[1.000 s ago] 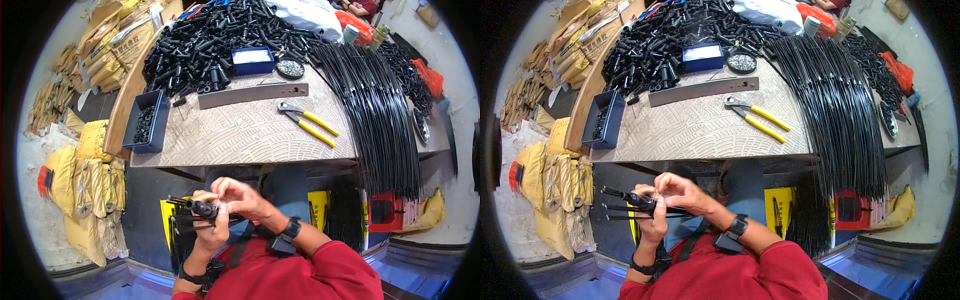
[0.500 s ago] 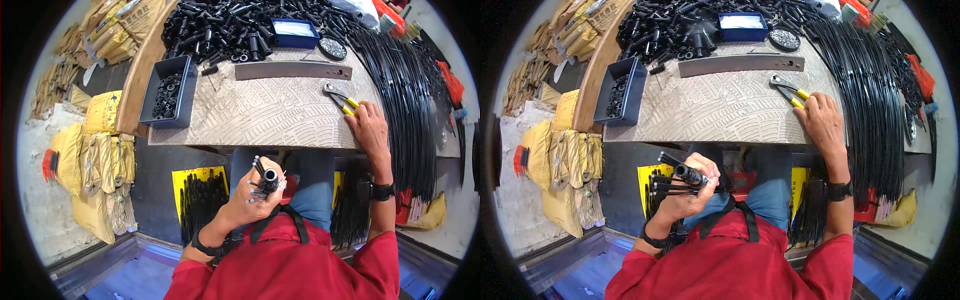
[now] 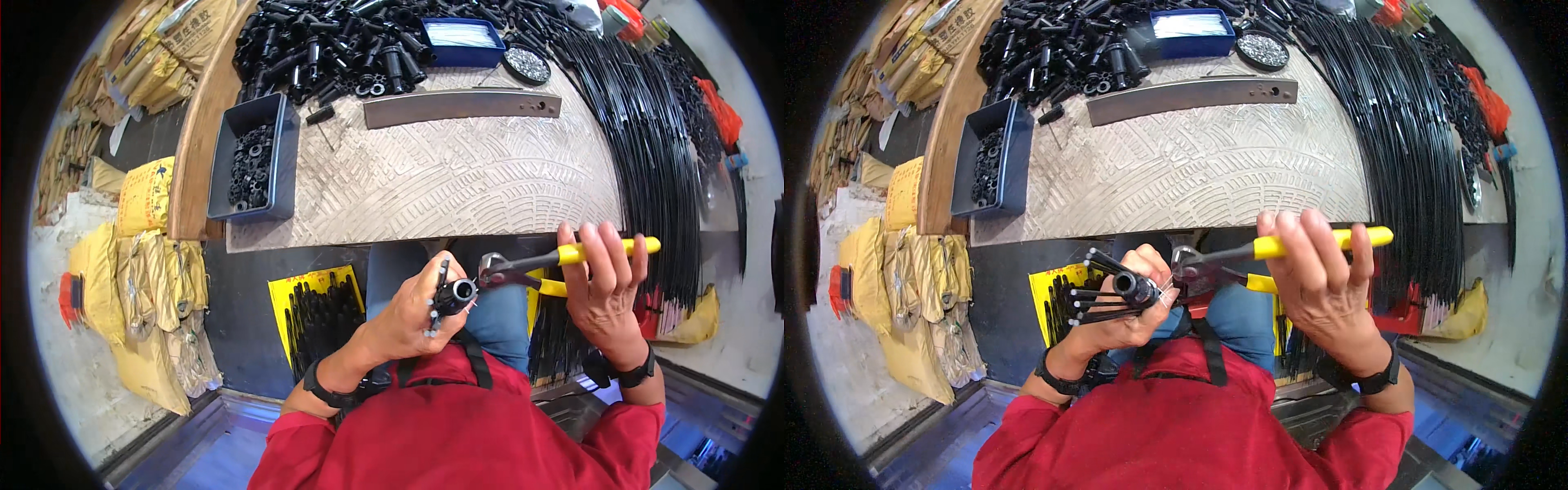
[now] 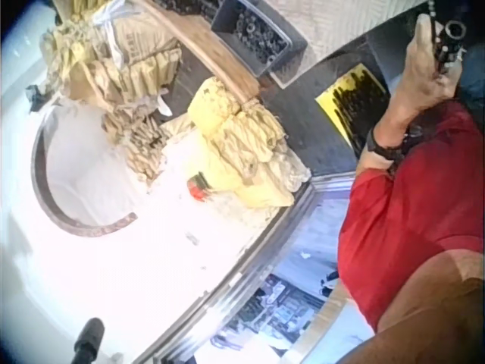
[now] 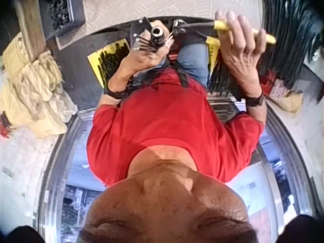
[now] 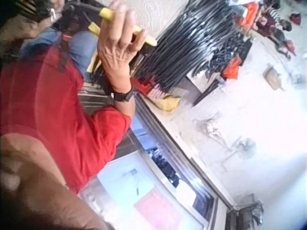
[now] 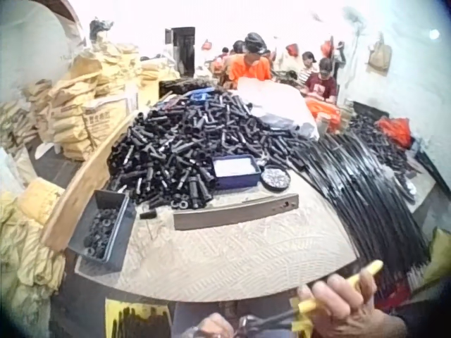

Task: The person assembles umbrella frames by gathering black ribs, inserting them into a central plastic hub, and using pliers to secure the metal wires through the components.

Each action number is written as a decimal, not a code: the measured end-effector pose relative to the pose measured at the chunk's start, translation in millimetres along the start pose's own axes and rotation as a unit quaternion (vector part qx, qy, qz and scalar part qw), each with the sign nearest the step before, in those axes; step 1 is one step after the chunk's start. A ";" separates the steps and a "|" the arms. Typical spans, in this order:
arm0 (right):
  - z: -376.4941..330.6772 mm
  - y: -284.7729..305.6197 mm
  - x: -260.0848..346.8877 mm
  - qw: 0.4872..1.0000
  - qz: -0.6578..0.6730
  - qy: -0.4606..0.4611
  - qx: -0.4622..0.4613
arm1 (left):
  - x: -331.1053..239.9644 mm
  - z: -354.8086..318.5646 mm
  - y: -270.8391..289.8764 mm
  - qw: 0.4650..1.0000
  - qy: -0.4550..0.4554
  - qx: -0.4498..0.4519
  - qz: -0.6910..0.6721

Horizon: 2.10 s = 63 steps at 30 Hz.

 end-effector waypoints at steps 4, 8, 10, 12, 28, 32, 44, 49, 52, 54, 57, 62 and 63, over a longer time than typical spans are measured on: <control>-11.1 7.4 -0.9 0.992 -0.096 0.047 -0.069 | -7.6 -3.5 -8.0 0.996 -0.054 -0.042 0.062; -20.3 6.3 7.1 0.987 -0.095 0.039 -0.120 | -10.7 -10.0 -16.7 0.996 -0.014 -0.018 0.091; -28.7 7.4 13.8 0.991 -0.075 0.026 -0.107 | -12.4 -13.4 -21.6 0.995 -0.023 -0.042 0.092; -37.2 -1.1 21.7 0.992 -0.016 -0.006 -0.127 | -14.0 -16.0 -25.4 0.993 -0.034 -0.066 0.095; -56.9 10.6 -2.1 0.902 0.384 0.194 0.036 | -34.6 -22.2 -46.1 0.991 -0.062 -0.003 0.115; -64.0 -9.3 -7.9 0.456 0.733 0.305 0.402 | -35.7 -21.8 -52.2 0.985 0.092 0.135 -0.057; -90.8 21.0 -1.3 0.857 0.464 0.160 0.158 | -24.7 -17.3 -53.1 0.994 0.016 0.107 -0.008; -123.4 -29.5 13.0 -0.028 0.809 0.170 0.561 | -35.8 -5.4 -59.4 0.972 -0.018 0.218 -0.085; -108.8 -21.3 11.5 0.127 0.867 0.159 0.455 | -27.1 -7.4 -54.0 0.980 0.004 0.191 -0.050; -83.0 3.6 -3.9 0.678 0.648 0.190 0.290 | -23.2 -14.0 -54.8 0.993 0.009 0.116 -0.025; -84.0 11.2 -4.5 0.779 0.551 0.189 0.233 | -20.7 -10.8 -51.8 0.992 0.035 0.117 -0.025; -113.3 -29.3 20.1 0.003 0.841 0.190 0.506 | -29.8 -3.6 -56.4 0.971 0.007 0.210 -0.118; -110.0 -29.5 20.1 -0.047 0.857 0.172 0.483 | -28.9 -3.0 -53.2 0.977 -0.009 0.195 -0.087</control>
Point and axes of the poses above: each hand's wrist, its own z-axis towards the middle knuckle, its own y-axis out of the back of the hand, x = y × z, the point moved 4 cm from there along z, towards the middle knuckle, and after that the axes turned 15 degrees about x, right-handed, at the moved point
